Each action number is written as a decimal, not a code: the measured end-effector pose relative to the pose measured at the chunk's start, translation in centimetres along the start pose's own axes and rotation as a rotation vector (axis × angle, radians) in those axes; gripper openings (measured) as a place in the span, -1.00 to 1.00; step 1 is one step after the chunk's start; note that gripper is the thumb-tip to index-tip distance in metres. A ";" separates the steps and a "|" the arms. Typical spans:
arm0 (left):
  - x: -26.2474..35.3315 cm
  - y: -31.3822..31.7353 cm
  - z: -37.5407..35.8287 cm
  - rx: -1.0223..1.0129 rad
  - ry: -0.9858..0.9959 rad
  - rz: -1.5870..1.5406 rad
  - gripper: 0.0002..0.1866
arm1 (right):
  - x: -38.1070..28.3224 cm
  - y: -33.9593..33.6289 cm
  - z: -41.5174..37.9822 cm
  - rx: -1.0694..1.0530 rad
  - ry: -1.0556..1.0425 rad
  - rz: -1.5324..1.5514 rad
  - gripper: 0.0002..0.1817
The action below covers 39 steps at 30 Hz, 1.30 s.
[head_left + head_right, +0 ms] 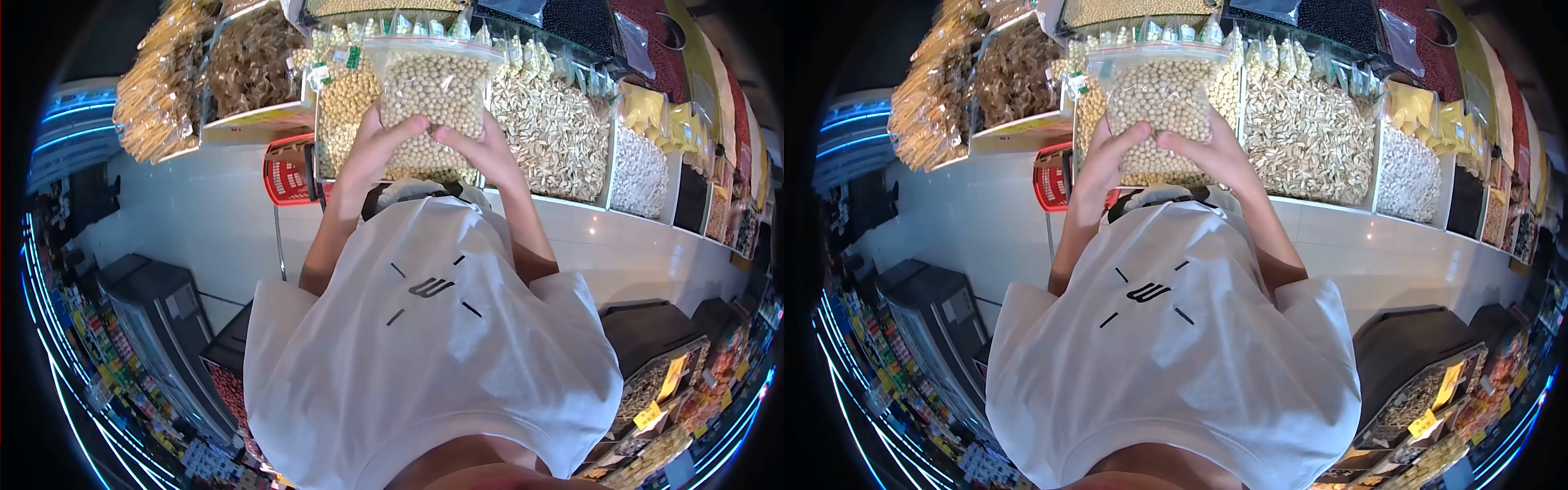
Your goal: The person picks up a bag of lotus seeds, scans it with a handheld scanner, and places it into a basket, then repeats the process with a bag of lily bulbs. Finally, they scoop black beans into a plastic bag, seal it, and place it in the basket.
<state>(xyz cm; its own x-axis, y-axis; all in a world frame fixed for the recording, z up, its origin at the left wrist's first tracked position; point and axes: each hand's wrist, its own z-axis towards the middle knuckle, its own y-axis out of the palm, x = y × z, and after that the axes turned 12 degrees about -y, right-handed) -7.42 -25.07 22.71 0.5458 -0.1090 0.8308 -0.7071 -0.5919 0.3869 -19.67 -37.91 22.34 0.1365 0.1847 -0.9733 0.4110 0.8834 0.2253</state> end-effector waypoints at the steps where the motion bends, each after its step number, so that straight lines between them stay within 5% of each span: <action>1: -0.4 0.3 -0.9 0.000 -0.033 -0.038 -0.47 | 0.0 0.0 -0.7 -0.015 0.011 0.002 -0.37; 9: -3.9 2.7 -5.5 -0.013 -0.142 -0.277 -0.40 | -0.6 -0.2 -6.5 0.097 0.002 0.158 -0.29; 15: -7.5 4.1 -6.5 -0.146 -0.191 -0.445 -0.37 | -1.4 -1.4 -9.4 0.108 0.205 0.147 -0.39; 19: -7.7 6.0 -6.4 -0.016 -0.271 -0.510 -0.46 | -1.7 -1.7 -11.3 0.129 0.126 -0.027 -0.40; 23: -7.6 7.1 -6.1 0.165 -0.122 -0.364 -0.59 | -3.7 -2.1 -12.6 0.074 0.051 -0.073 -0.25; 25: -6.1 8.7 -6.6 0.320 0.196 0.171 -0.59 | -2.8 -2.6 -12.5 -0.052 -0.086 -0.296 -0.16; 27: -4.4 11.8 -9.1 0.341 0.203 0.258 -0.55 | -3.0 -1.7 -11.7 -0.046 -0.075 0.060 -0.14; 29: -3.8 12.9 -10.3 0.336 0.534 1.293 -0.42 | -1.2 -2.8 -11.4 0.008 -0.112 0.060 -0.19; 30: -3.7 12.6 -10.5 0.345 0.534 1.294 -0.42 | -0.4 -4.3 -11.4 0.113 0.167 0.442 -0.23; 31: -3.4 12.1 -10.4 0.139 0.616 1.174 -0.38 | 0.2 -5.4 -11.4 0.215 0.453 0.819 -0.25; 32: -3.3 11.4 -10.4 -0.064 0.689 1.046 -0.34 | 0.0 -5.5 -11.1 0.134 0.330 0.851 -0.30; 33: -3.3 10.7 -10.3 -0.058 0.685 1.048 -0.34 | -0.1 -5.3 -11.0 0.130 0.335 0.853 -0.30; 35: -3.8 9.4 -9.7 0.439 0.510 0.736 -0.26 | -0.5 -4.9 -11.2 0.098 0.314 0.905 -0.33; 37: -5.1 9.3 -8.3 0.429 0.490 0.563 -0.28 | -0.2 -4.9 -11.3 0.017 0.332 0.969 -0.34; 39: -6.2 9.5 -8.2 0.071 -0.053 -0.152 -0.31 | 0.2 -4.2 -11.8 0.029 0.349 0.884 -0.33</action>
<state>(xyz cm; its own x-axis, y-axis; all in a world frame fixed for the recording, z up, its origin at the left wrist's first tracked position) -21.16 -23.46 24.49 0.6687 -0.0548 0.7415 -0.5820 -0.6592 0.4761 -31.99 -36.48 20.70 0.1334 0.9035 -0.4073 0.3110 0.3521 0.8828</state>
